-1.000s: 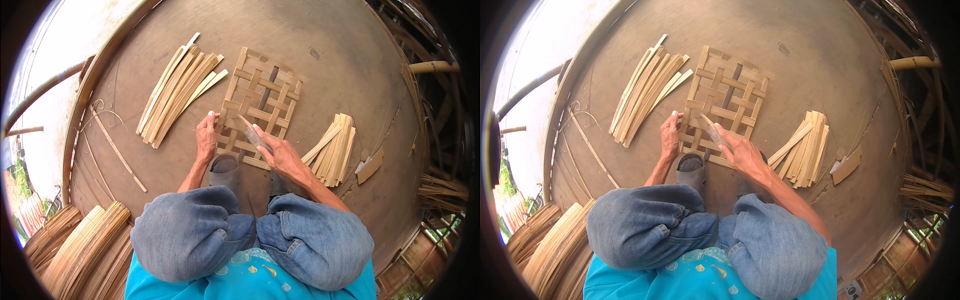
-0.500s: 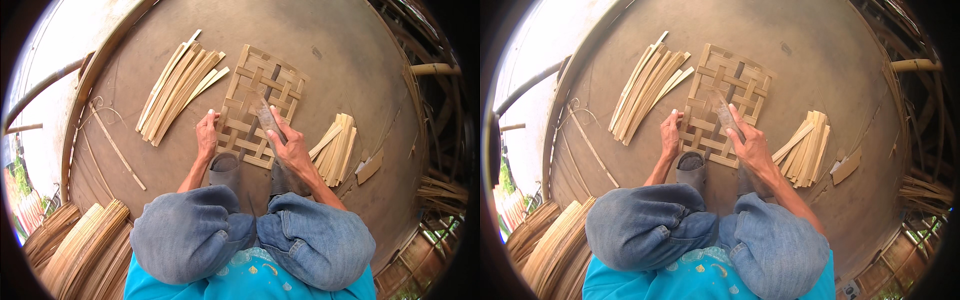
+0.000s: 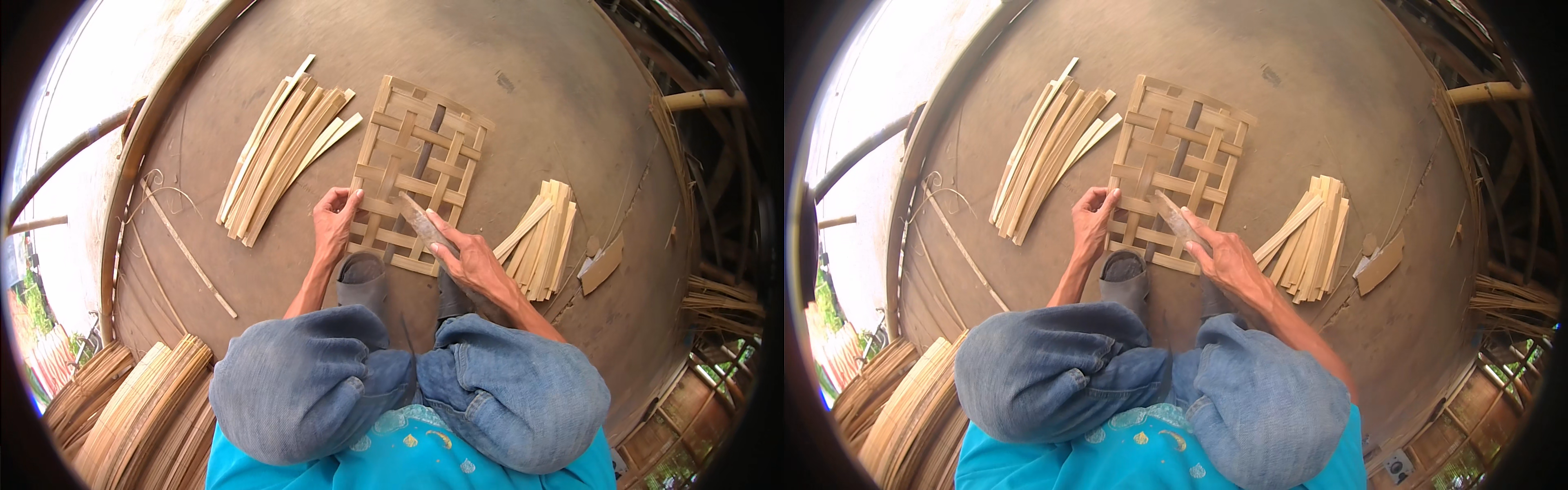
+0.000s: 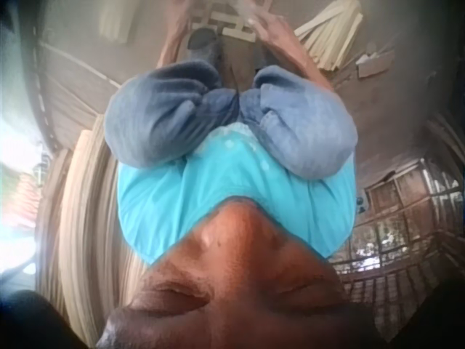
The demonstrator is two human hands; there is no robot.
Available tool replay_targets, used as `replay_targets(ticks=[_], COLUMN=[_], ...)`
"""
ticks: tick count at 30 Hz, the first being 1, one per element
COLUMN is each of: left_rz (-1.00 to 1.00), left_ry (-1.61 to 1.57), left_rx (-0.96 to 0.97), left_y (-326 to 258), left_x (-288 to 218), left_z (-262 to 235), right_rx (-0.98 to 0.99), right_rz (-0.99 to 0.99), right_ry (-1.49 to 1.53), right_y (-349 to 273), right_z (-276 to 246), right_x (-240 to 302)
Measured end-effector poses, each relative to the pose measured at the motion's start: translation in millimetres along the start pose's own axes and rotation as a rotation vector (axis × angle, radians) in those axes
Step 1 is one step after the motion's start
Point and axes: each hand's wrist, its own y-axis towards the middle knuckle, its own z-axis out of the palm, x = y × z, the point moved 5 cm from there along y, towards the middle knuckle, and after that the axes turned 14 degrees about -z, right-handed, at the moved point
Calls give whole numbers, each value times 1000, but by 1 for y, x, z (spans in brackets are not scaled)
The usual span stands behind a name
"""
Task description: The person weaves thin bamboo strips into a rectangular mat by hand, interlacing them in a grid pattern. They occasionally use a flat wooden tool to press and tighten the weave.
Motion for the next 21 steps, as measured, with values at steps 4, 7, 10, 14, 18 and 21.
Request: replay_targets(ticks=[4, 7, 10, 14, 18, 21], left_rz=[-3, -22, 35, 2, 20, 11], left_ry=[120, 149, 244, 184, 182, 138], left_rx=[0, 46, 81, 133, 144, 149], left_y=[1, 6, 21, 24, 18, 15], left_x=[-25, -50, -51, -39, -42, -47], left_z=[5, 18, 24, 24, 28, 29], right_rx=[-182, -237, -176, -106, -309, -459], right_rz=[58, -34, -31, -40, -153, 27], right_ry=[89, -16, 0, -17, -90, 133], right_y=[-1, 5, 11, 21, 24, 22], right_z=[-22, -40, -43, -44, -65, -76], right_x=[-7, -8, -10, -4, 2, 15])
